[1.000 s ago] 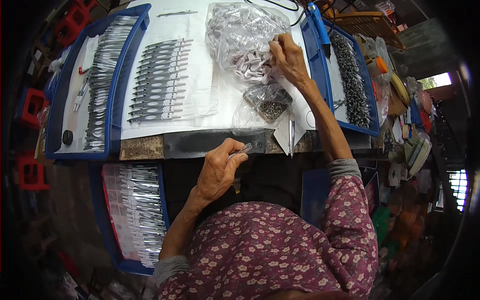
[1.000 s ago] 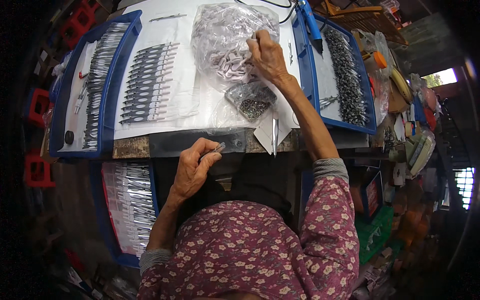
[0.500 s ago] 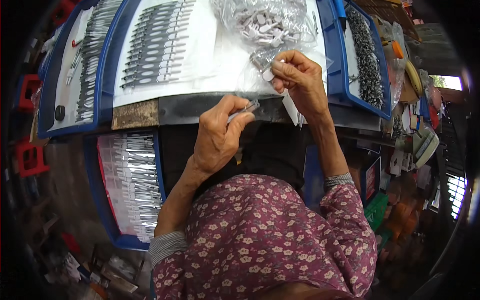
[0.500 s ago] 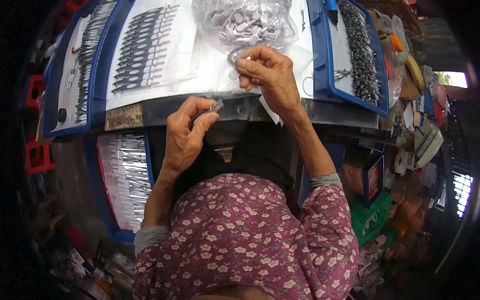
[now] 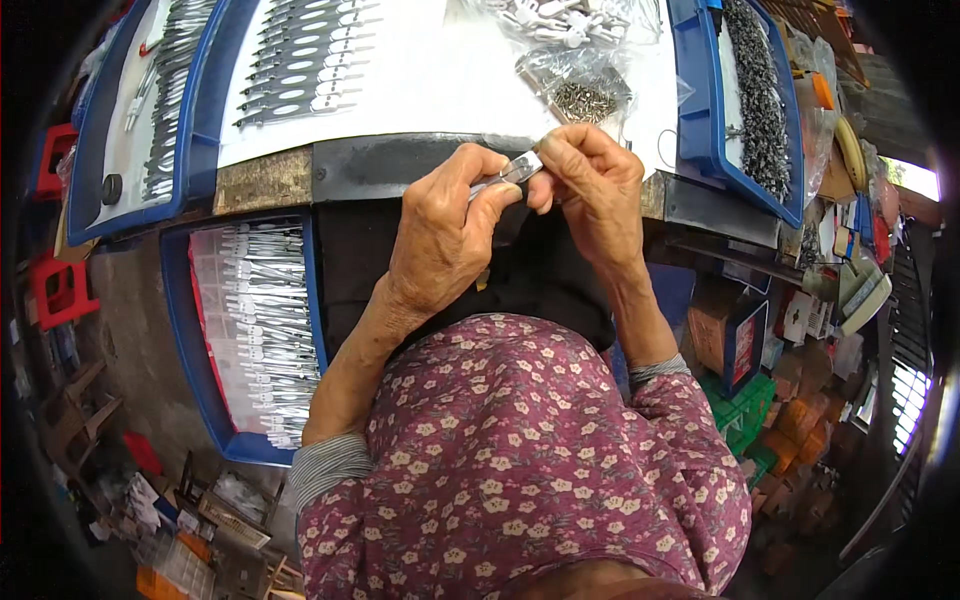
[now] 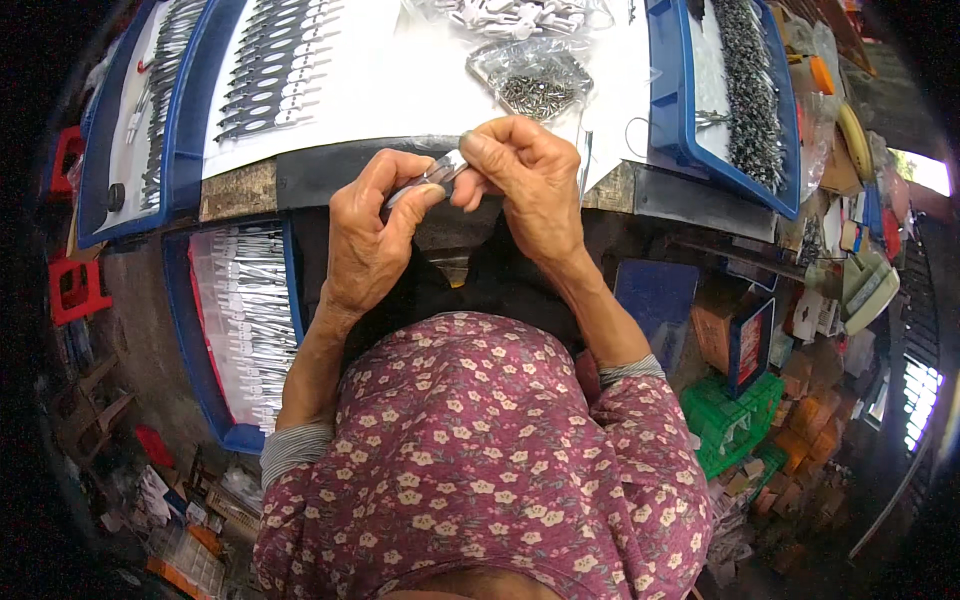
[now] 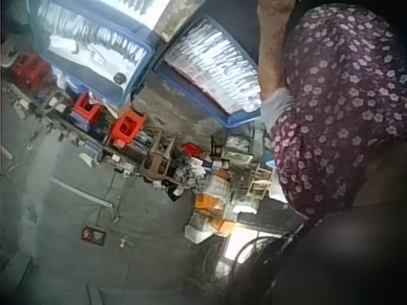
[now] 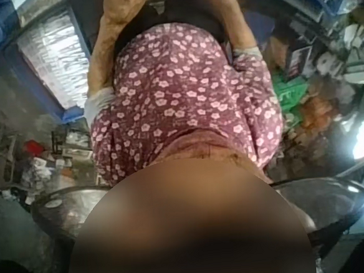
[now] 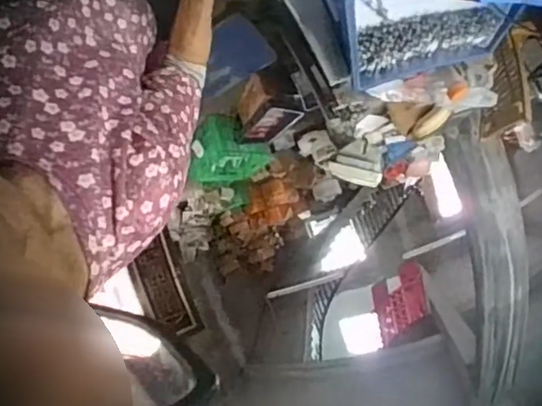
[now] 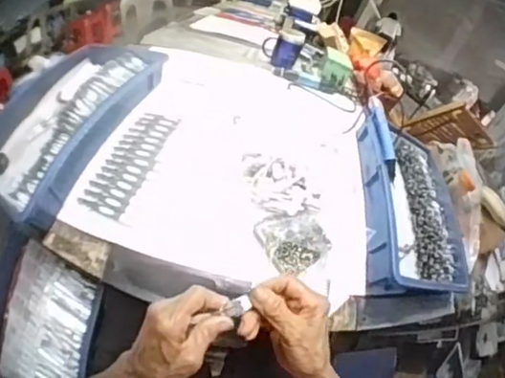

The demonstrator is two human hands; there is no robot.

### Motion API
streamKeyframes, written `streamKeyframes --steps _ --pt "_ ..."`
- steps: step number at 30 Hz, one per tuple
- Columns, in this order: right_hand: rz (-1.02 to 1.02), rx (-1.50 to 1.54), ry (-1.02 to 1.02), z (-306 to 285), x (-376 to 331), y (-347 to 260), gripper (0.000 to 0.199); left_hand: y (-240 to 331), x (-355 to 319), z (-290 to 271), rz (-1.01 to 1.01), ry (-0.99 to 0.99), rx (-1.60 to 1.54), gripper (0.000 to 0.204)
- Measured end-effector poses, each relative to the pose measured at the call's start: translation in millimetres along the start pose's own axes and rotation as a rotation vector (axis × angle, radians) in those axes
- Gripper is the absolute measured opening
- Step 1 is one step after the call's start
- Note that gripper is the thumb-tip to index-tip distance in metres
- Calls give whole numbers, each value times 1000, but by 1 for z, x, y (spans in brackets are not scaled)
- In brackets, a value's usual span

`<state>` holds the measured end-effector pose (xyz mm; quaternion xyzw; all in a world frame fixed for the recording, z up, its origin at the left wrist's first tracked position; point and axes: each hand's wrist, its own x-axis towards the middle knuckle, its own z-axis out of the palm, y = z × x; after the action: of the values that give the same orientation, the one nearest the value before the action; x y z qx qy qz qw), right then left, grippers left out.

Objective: Assembling small metal and plastic hardware components at a manual workstation.

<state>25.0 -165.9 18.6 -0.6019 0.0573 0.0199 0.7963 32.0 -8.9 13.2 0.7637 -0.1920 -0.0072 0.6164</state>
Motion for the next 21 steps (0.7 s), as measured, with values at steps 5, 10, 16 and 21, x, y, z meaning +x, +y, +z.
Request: streamKeyframes --steps 5,10,16,21 --pt "-45 24 67 -3 -2 7 15 1 -2 -1 -12 4 7 9" --pt "-57 90 85 -4 -4 3 15 -1 -4 0 -22 -10 35 10" --pt "-71 87 97 -2 -7 8 15 -4 -8 2 -47 -19 25 11" --pt "-76 55 115 -2 -9 9 15 -6 -11 1 -35 -4 39 12"
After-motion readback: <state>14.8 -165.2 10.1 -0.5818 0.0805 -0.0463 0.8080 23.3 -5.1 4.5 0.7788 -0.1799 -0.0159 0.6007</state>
